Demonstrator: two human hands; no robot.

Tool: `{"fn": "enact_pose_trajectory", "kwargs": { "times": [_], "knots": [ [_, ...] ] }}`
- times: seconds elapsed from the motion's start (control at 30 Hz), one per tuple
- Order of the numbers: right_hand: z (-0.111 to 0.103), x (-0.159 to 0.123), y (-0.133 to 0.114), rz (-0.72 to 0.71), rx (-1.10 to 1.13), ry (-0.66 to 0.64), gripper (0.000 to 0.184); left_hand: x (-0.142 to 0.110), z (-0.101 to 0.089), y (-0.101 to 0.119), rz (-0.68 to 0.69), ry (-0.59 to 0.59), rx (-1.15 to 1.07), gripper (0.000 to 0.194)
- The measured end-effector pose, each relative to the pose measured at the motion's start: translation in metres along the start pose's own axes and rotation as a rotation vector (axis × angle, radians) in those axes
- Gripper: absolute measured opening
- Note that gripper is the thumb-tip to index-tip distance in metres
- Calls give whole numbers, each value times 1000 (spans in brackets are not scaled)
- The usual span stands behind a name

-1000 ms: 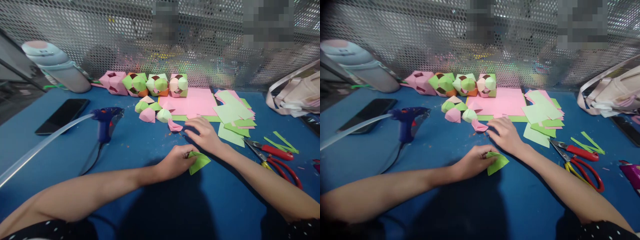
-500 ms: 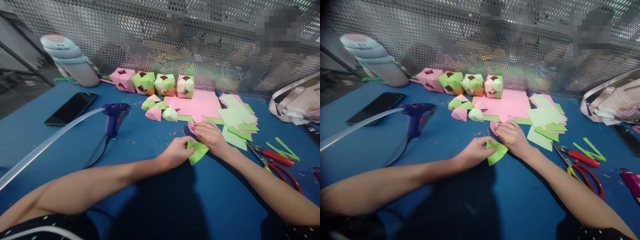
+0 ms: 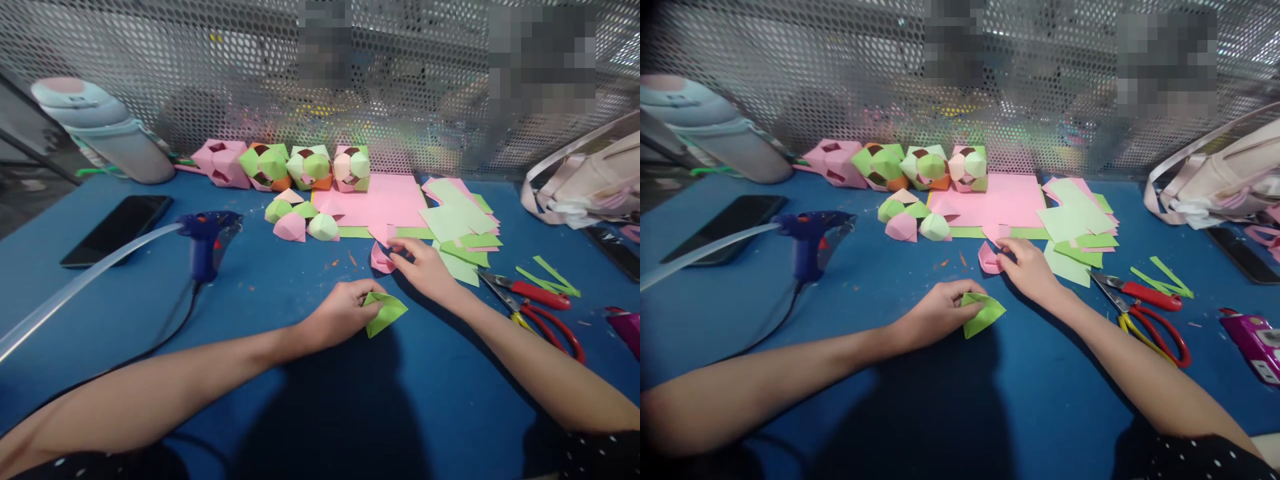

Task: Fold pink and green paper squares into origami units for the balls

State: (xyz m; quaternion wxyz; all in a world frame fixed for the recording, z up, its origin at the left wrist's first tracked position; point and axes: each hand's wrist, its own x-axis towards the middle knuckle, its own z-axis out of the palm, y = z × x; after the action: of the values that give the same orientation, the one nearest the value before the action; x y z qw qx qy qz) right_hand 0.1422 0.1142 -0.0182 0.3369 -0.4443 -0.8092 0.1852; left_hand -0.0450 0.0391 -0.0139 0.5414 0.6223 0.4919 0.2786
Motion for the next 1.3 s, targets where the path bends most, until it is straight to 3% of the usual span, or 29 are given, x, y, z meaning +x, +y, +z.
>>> {"fn": "enact_pose_trajectory", "kwargs": {
  "times": [0.13,0.23,0.43,0.67,0.93,1.03,1.2,1.3],
  "knots": [
    [17,15,5,27,-7,-143,43,-1,0,0,12,-23,33,17],
    [18,18,1,44,0,-158,47,-1,0,-1,20,-12,45,18],
    [4,12,-4,109,164,-173,16,0,-3,1,53,62,34,16],
    [1,2,-6,193,184,-29,12,4,-6,6,67,200,-79,16],
    [4,-12,-24,145,224,94,6,5,-6,11,44,340,-169,13],
    [6,-14,-24,108,187,129,6,5,-8,8,125,375,-35,9],
    [10,-15,-22,60,143,130,6,5,-12,4,420,413,263,3],
    [11,-16,-24,39,160,105,4,7,-14,4,491,476,364,2]
  ]
}}
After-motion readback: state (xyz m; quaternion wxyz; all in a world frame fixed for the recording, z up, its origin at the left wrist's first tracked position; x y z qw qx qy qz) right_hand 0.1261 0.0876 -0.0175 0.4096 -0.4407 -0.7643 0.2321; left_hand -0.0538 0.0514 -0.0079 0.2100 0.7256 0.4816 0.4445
